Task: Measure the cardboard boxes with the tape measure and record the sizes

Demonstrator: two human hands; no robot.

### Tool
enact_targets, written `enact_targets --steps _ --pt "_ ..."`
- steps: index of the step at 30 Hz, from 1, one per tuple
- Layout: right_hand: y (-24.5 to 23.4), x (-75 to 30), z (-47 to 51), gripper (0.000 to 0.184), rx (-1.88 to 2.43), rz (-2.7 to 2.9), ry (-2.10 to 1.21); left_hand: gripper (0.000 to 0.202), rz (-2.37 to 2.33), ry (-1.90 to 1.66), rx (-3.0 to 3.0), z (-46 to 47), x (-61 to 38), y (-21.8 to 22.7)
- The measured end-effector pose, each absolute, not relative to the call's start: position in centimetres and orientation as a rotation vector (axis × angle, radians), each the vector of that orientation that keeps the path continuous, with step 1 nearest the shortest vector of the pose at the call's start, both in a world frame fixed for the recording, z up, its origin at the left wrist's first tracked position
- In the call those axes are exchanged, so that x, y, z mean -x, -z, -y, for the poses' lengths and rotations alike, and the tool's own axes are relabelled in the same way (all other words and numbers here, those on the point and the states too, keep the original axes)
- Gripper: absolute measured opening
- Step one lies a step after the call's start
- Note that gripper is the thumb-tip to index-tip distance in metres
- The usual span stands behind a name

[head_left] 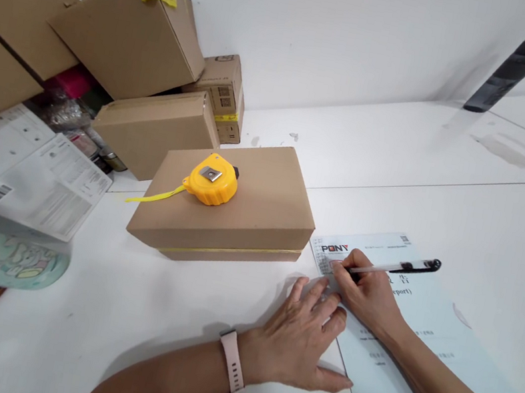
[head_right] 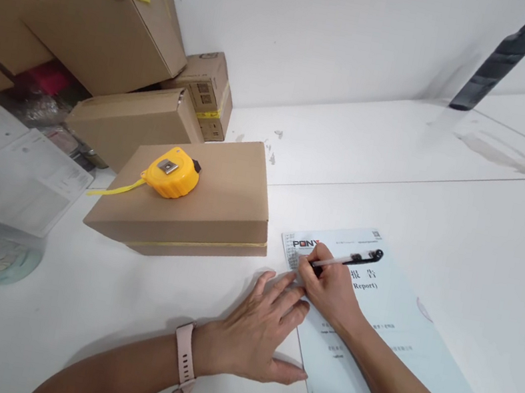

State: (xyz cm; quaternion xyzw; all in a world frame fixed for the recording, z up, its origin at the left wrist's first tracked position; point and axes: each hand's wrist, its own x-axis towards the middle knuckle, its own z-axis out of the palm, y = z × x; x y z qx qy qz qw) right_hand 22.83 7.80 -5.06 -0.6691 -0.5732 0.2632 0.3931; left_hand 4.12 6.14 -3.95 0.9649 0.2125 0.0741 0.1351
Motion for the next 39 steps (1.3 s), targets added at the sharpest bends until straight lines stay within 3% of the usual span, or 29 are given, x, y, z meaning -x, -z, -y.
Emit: enact_targets --steps 10,15,22,25,28,32,35,39 --pt "5.2 -23.0 -7.8 0.028 1.669 1.375 -0.679 0.078 -0.617 -0.253 -2.806 -6.0 -4.2 4.3" --pt "5.0 -25.1 -8.6 0.013 1.661 1.532 -0.444 0.079 -0.606 -0.278 -2.798 -6.1 -4.1 4.0" --pt "7.0 -28.5 -10.1 0.069 1.606 2.038 -0.063 0.075 -0.601 -0.408 -2.78 -6.0 -4.2 5.3" --pt "7.2 -28.5 -10.2 0.077 1.666 1.984 -0.067 0.06 -0.582 -0.842 -2.779 -6.1 -4.3 4.5" --pt "7.2 -28.3 -10.3 0.075 1.737 1.867 -0.104 0.033 -0.59 -1.481 -2.769 -7.0 -3.2 0.3" --pt "7.3 -28.1 -10.8 0.055 1.759 1.791 -0.146 0.034 -1.121 -2.049 -2.622 -10.2 0.4 -7.6" --pt "7.2 -28.0 -10.9 0.046 1.748 1.754 -0.172 0.048 -1.673 -1.677 -2.425 -13.2 3.4 -10.9" --pt "7.0 -27.8 -10.9 0.042 1.747 1.71 -0.216 0.067 -1.773 -1.025 -2.272 -16.1 6.0 -10.6"
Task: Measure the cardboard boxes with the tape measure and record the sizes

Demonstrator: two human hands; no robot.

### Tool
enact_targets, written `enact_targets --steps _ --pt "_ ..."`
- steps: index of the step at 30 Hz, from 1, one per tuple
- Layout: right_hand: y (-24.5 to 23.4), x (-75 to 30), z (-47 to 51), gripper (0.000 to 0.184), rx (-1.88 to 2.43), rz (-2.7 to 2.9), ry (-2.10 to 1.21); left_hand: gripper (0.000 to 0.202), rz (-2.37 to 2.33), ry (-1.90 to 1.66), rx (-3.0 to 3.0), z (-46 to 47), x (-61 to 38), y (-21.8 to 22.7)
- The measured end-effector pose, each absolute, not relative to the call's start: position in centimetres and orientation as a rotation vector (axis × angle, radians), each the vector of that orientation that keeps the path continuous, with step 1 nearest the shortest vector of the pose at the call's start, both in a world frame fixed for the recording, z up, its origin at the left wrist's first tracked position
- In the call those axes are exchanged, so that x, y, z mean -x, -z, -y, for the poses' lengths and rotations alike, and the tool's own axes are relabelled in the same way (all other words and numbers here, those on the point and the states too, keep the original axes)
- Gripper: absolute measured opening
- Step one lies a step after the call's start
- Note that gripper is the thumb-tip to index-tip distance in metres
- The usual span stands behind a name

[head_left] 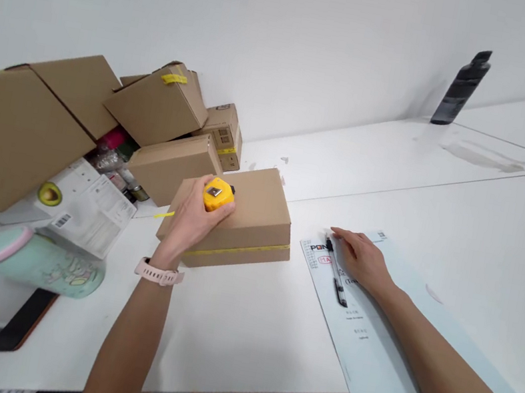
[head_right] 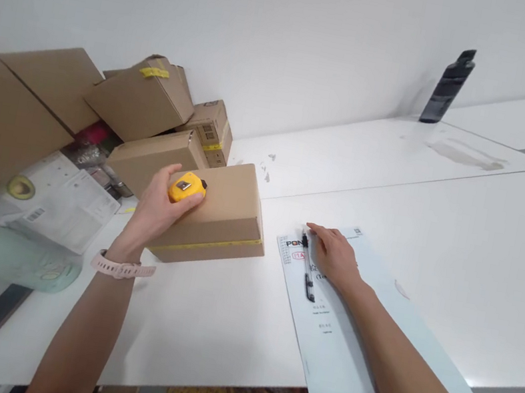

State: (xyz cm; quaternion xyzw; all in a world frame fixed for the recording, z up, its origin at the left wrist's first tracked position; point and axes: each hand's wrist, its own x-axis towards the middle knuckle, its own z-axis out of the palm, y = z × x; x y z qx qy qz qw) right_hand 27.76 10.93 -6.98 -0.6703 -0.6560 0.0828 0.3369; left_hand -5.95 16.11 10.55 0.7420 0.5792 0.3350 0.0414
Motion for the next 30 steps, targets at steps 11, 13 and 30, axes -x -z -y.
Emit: enact_targets --steps 11,13,30 --pt "2.3 -25.9 -9.0 0.032 1.578 1.256 -0.108 0.054 -1.24 -1.307 -2.027 -8.6 5.3 -9.5" --pt "-0.8 -24.2 -6.9 0.031 1.493 1.219 -0.433 0.054 -1.039 -1.13 -1.872 -5.0 5.1 -9.4" --pt "-3.4 -15.6 0.1 0.054 0.892 0.908 -2.052 0.064 -1.028 -0.551 -1.45 1.2 9.0 -6.9"
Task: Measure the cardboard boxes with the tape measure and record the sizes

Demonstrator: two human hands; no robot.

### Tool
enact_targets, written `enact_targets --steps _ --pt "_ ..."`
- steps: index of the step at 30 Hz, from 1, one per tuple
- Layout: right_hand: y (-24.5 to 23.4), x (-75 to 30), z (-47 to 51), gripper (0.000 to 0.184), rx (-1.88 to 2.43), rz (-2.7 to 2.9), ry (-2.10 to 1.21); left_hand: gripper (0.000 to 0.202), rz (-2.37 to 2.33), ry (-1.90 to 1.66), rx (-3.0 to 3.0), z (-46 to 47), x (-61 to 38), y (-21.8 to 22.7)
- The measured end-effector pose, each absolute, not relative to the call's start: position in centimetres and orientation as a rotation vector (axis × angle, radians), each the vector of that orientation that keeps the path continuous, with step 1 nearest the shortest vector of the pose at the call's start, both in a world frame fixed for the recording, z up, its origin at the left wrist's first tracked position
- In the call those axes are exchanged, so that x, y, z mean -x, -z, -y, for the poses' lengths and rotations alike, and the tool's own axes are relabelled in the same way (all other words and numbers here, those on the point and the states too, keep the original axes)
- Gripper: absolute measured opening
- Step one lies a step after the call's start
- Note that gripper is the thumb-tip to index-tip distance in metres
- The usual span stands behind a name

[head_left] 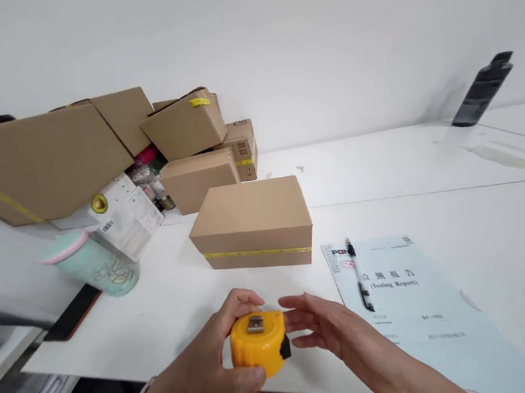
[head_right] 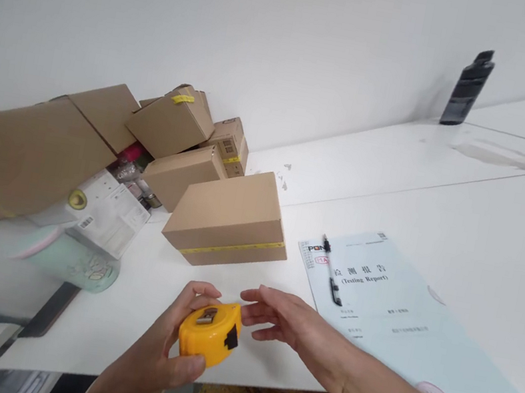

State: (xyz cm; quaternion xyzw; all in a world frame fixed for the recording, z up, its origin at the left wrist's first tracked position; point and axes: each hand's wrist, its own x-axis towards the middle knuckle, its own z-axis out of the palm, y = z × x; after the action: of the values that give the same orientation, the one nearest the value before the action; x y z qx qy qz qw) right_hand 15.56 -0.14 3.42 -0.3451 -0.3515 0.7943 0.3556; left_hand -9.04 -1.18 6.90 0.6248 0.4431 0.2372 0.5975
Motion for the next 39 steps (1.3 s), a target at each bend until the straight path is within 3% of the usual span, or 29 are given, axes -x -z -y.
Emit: enact_targets --steps 5,13,24,32,39 --pt "-3.9 -16.1 -0.5 0.046 0.962 0.898 -1.933 0.061 -0.902 -0.705 -1.314 0.2 10.3 -5.8" --pt "-6.9 -21.5 -9.1 0.029 1.063 0.972 -1.285 0.049 -1.025 -1.236 -1.199 -7.7 17.9 -9.1" --pt "-6.5 -16.6 -19.1 0.021 1.345 0.973 -1.044 0.017 -1.063 -1.342 -0.98 -18.6 21.0 -11.0" --pt "-4.4 -15.6 -19.8 0.029 1.521 1.107 -0.812 0.035 -1.049 -1.322 -0.836 -20.7 20.9 -8.1" --pt "-3.8 -15.5 -19.9 0.031 1.533 1.074 -0.853 0.036 -1.011 -1.35 -0.807 -20.8 21.0 -7.5"
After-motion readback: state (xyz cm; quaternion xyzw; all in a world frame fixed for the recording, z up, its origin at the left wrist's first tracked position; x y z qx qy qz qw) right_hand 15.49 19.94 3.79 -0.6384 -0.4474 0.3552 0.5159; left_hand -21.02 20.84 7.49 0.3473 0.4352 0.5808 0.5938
